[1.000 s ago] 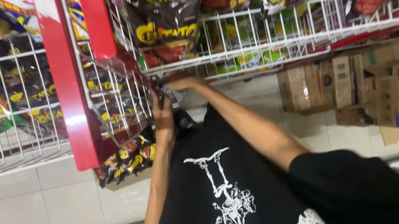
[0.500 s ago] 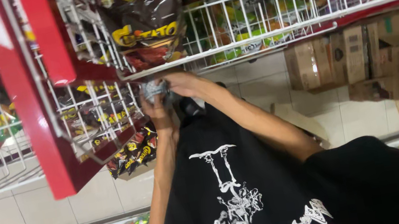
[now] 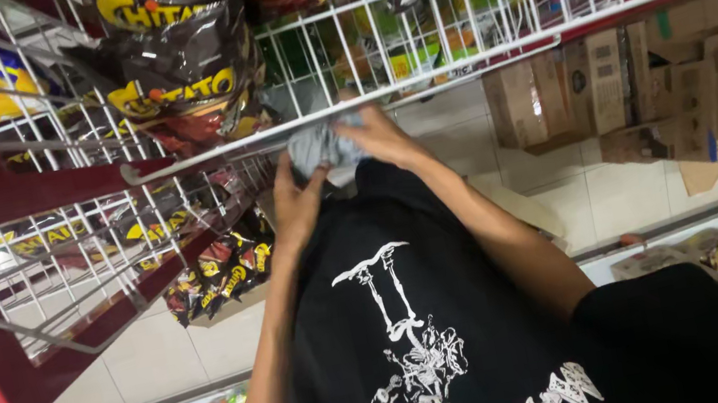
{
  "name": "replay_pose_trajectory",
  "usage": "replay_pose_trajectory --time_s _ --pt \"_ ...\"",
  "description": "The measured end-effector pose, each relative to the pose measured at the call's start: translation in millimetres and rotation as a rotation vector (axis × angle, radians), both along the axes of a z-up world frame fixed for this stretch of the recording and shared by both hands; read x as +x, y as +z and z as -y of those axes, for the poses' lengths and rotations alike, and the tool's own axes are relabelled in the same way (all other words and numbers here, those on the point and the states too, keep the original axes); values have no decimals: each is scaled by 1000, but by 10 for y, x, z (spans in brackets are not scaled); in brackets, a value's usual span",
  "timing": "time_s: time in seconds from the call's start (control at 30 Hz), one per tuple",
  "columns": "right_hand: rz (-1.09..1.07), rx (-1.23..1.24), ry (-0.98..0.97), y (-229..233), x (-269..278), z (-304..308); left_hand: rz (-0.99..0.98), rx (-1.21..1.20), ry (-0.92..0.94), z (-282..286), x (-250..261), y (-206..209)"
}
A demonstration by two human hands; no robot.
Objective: The person wipes wire shelves with a cloth and organizes snack packages including rolls and potato chips.
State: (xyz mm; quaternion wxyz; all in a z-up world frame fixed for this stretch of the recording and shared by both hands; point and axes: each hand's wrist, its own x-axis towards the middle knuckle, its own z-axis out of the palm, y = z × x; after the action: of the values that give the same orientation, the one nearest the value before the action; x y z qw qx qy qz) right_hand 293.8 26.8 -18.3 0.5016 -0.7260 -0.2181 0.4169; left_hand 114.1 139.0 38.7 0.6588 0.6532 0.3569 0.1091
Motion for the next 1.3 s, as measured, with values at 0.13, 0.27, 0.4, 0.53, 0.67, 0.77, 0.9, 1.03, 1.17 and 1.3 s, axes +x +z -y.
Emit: replay_pose_trajectory --time_s 0.13,0.27,0.4,0.53,0.67,0.77,0.9,1.03,1.17,1.3 --pt "557 -17 -336 -601 756 -408 -134 698 -68 63 134 231" --pt "691 184 -232 -1015 902 -890 -409 1056 -143 -41 193 -72" --pt "691 130 -123 -1112 669 -978 -607 1206 -79 -93 267 -530" --pt "659 31 39 -932 648 -844 -446 1182 61 -198 301 -803" --pt "599 -26 219 -700 836 -540 -533 1043 -17 -311 445 -1089" --pt "558 -78 288 -554 1068 -262 -291 1425 12 -444 782 -1174" --pt "524 -195 360 -391 1420 199 -291 897 126 -203 755 -1206" --pt "614 -229 332 -213 1859 114 -140 1072 210 68 632 -1178" --pt "848 -243 189 -382 1944 43 -303 901 155 471 555 -1116" --pt "1589 66 190 -901 1456 114 -369 840 -14 878 569 -886"
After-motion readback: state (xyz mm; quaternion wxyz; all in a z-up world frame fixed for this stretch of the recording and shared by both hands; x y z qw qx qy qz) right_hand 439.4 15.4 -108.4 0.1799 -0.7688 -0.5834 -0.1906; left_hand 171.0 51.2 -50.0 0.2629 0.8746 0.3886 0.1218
